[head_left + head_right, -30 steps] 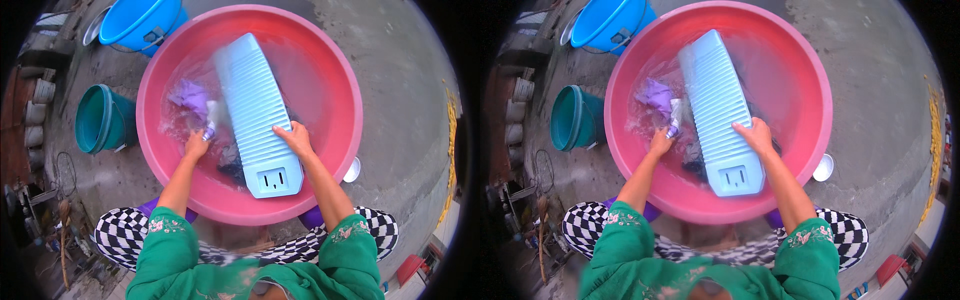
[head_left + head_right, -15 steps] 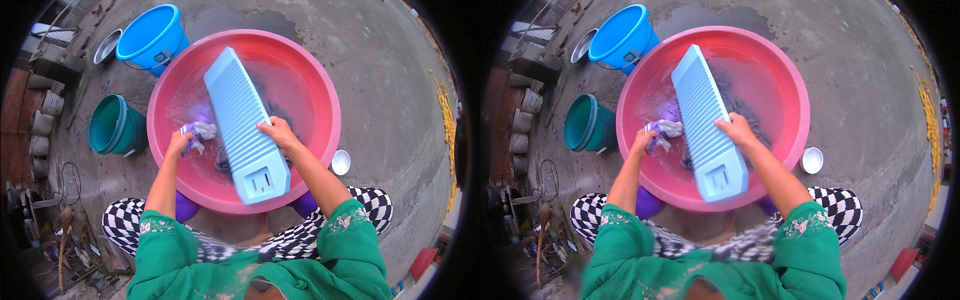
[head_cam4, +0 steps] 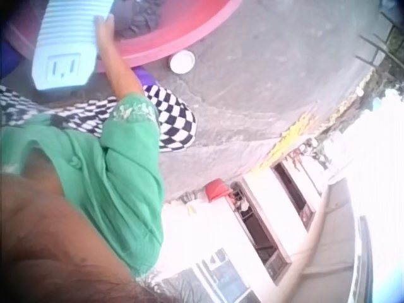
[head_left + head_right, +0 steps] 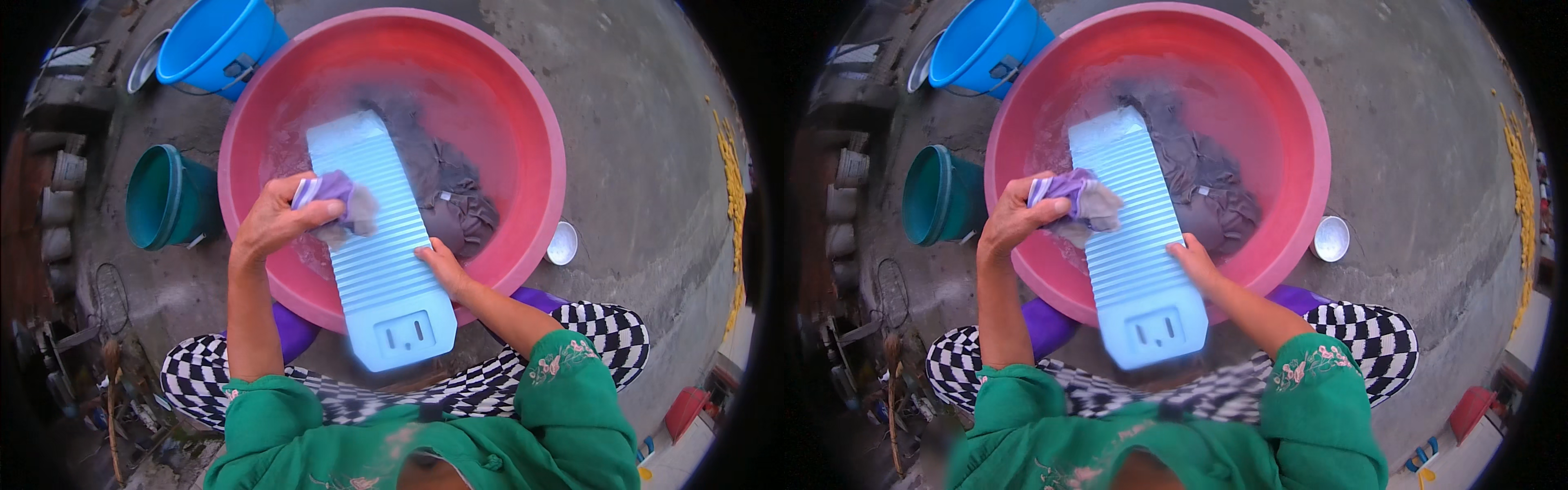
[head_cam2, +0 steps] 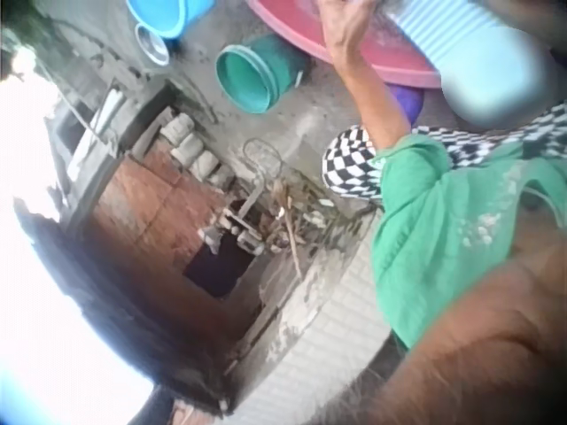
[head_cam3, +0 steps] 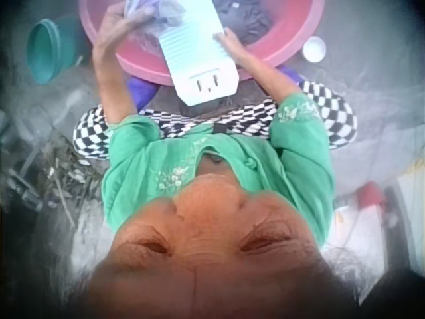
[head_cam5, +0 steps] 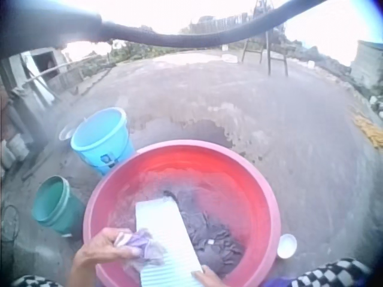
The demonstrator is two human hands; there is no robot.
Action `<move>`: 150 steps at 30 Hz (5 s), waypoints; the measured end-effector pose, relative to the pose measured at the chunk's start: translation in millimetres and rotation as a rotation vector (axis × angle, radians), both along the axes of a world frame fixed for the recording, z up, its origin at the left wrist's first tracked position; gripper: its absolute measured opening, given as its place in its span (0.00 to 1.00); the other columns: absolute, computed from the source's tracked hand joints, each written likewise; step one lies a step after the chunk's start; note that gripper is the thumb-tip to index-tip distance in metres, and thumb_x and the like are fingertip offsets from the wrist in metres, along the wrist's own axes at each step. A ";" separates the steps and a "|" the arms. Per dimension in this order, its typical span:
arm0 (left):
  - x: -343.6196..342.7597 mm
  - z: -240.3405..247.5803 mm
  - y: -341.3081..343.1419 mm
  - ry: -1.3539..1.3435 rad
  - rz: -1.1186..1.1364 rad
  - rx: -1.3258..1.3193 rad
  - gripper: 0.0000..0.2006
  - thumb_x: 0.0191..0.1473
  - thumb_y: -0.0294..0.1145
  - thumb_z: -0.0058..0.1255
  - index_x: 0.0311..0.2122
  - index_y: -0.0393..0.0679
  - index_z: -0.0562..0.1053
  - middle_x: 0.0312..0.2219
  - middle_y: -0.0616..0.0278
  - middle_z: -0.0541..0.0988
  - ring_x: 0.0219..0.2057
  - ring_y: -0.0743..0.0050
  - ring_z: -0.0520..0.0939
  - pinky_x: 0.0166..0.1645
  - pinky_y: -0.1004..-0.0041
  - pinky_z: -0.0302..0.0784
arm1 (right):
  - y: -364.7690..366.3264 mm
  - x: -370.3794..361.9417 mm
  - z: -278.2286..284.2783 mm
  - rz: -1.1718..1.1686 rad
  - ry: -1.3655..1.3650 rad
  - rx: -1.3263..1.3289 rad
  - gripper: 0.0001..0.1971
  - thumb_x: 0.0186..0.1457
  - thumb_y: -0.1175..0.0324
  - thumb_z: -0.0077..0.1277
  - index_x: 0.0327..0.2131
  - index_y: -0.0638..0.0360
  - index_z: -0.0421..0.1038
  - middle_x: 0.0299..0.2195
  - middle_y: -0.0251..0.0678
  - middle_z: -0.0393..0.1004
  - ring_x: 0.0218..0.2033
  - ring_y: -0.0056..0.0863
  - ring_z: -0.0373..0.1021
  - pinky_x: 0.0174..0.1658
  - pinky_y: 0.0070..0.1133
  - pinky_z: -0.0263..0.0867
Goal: The person washes clothes by hand in a large basin, scrubbing a purple item and then a black item against a blue washboard, while adding water from a bucket.
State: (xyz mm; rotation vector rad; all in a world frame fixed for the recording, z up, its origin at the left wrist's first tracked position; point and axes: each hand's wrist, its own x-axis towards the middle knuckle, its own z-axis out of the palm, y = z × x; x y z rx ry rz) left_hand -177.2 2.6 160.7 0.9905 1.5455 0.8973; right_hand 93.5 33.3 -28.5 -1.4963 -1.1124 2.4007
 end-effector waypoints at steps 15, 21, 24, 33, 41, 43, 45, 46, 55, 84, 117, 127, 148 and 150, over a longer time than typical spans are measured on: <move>-3.8 -167.5 36.5 0.613 0.145 0.003 0.25 0.45 0.43 0.57 0.48 0.40 0.71 0.48 0.51 0.68 0.47 0.59 0.73 0.48 0.66 0.70 | -12.5 15.7 -6.9 0.090 -0.114 0.227 0.19 0.53 0.58 0.48 0.41 0.64 0.63 0.37 0.44 0.72 0.39 0.30 0.69 0.43 0.25 0.63; 1.9 -192.9 -28.1 0.073 0.976 -0.299 0.34 0.48 0.47 0.55 0.54 0.37 0.60 0.43 0.55 0.69 0.36 0.71 0.75 0.33 0.73 0.74 | 39.8 16.2 23.5 0.603 -0.204 -0.072 0.31 0.52 0.47 0.47 0.51 0.63 0.62 0.42 0.45 0.72 0.45 0.33 0.68 0.48 0.27 0.62; 22.0 -202.4 -41.2 -0.182 0.797 -0.435 0.29 0.48 0.45 0.55 0.50 0.37 0.63 0.37 0.58 0.73 0.31 0.73 0.75 0.33 0.73 0.72 | 98.5 -3.8 29.7 1.374 -0.250 0.311 0.30 0.49 0.45 0.50 0.45 0.64 0.68 0.37 0.47 0.74 0.42 0.40 0.70 0.46 0.29 0.64; 86.8 -217.0 -7.7 -0.040 0.647 -0.324 0.24 0.53 0.49 0.48 0.45 0.36 0.70 0.34 0.57 0.76 0.37 0.71 0.75 0.42 0.70 0.70 | 159.4 -136.8 -26.4 0.878 0.144 1.702 0.24 0.42 0.49 0.56 0.44 0.44 0.69 0.49 0.39 0.67 0.48 0.41 0.64 0.47 0.35 0.60; 76.3 -226.2 -17.9 0.030 0.647 -0.350 0.26 0.50 0.44 0.51 0.48 0.33 0.66 0.41 0.46 0.75 0.44 0.58 0.76 0.48 0.67 0.68 | 122.3 -90.4 1.7 0.946 0.111 1.421 0.14 0.41 0.59 0.55 0.34 0.50 0.69 0.38 0.36 0.69 0.37 0.37 0.66 0.36 0.34 0.64; 76.7 -244.3 -32.0 0.042 0.641 -0.370 0.24 0.51 0.41 0.49 0.48 0.33 0.65 0.42 0.45 0.74 0.45 0.56 0.75 0.50 0.67 0.67 | 104.4 -65.8 26.8 1.026 0.189 1.378 0.13 0.40 0.62 0.55 0.32 0.51 0.69 0.36 0.38 0.69 0.36 0.37 0.66 0.35 0.32 0.65; 79.8 -240.4 -30.3 0.045 0.616 -0.317 0.23 0.51 0.39 0.48 0.48 0.33 0.65 0.41 0.45 0.74 0.46 0.56 0.74 0.50 0.67 0.67 | 102.1 -52.3 36.6 1.190 0.214 1.360 0.15 0.37 0.63 0.58 0.31 0.52 0.67 0.39 0.41 0.67 0.36 0.38 0.65 0.37 0.31 0.64; 80.7 -237.4 -32.9 0.064 0.591 -0.279 0.23 0.51 0.38 0.47 0.48 0.33 0.65 0.41 0.45 0.74 0.46 0.56 0.74 0.50 0.66 0.67 | 111.5 -59.3 21.1 1.188 0.176 1.410 0.15 0.37 0.63 0.58 0.31 0.52 0.67 0.40 0.41 0.67 0.37 0.38 0.65 0.38 0.31 0.63; 82.5 -216.5 -25.4 0.034 0.624 -0.341 0.27 0.55 0.48 0.45 0.48 0.31 0.64 0.41 0.48 0.74 0.44 0.62 0.74 0.49 0.67 0.67 | 190.5 -167.0 -87.0 0.604 0.000 1.731 0.15 0.43 0.62 0.52 0.36 0.53 0.70 0.42 0.37 0.68 0.42 0.35 0.65 0.45 0.33 0.57; 99.0 -218.2 -21.9 -0.136 0.603 -0.232 0.29 0.52 0.50 0.49 0.46 0.31 0.65 0.39 0.48 0.74 0.42 0.61 0.74 0.48 0.68 0.67 | 163.7 -196.4 -41.8 0.977 -0.134 1.764 0.13 0.44 0.65 0.47 0.36 0.57 0.68 0.43 0.41 0.67 0.43 0.38 0.65 0.43 0.34 0.61; 100.1 -219.0 -23.1 -0.183 0.576 -0.280 0.25 0.54 0.44 0.49 0.48 0.32 0.64 0.39 0.52 0.75 0.42 0.67 0.73 0.50 0.70 0.66 | 169.5 -191.2 -65.2 0.509 -0.146 1.582 0.13 0.44 0.59 0.53 0.31 0.55 0.70 0.30 0.40 0.69 0.31 0.39 0.69 0.35 0.33 0.66; 101.1 -214.7 -23.1 -0.214 0.580 -0.258 0.25 0.54 0.43 0.49 0.49 0.32 0.63 0.42 0.53 0.73 0.43 0.66 0.74 0.49 0.69 0.67 | 162.7 -160.5 -46.7 0.722 0.024 1.535 0.18 0.43 0.52 0.55 0.32 0.55 0.69 0.35 0.40 0.71 0.34 0.39 0.70 0.35 0.31 0.68; 102.0 -229.7 -27.2 0.020 0.689 -0.153 0.39 0.49 0.46 0.55 0.59 0.34 0.51 0.52 0.42 0.65 0.53 0.55 0.67 0.56 0.66 0.61 | 183.0 -14.7 -95.0 0.480 -0.488 0.859 0.12 0.48 0.62 0.49 0.34 0.57 0.71 0.34 0.47 0.74 0.38 0.46 0.71 0.40 0.31 0.66; 100.5 -229.5 -23.8 0.153 0.641 -0.186 0.39 0.49 0.47 0.54 0.58 0.34 0.51 0.52 0.42 0.64 0.53 0.55 0.67 0.56 0.66 0.61 | 197.5 -12.1 -77.5 0.321 -0.441 0.875 0.11 0.47 0.62 0.49 0.33 0.57 0.71 0.34 0.47 0.74 0.39 0.44 0.71 0.40 0.31 0.65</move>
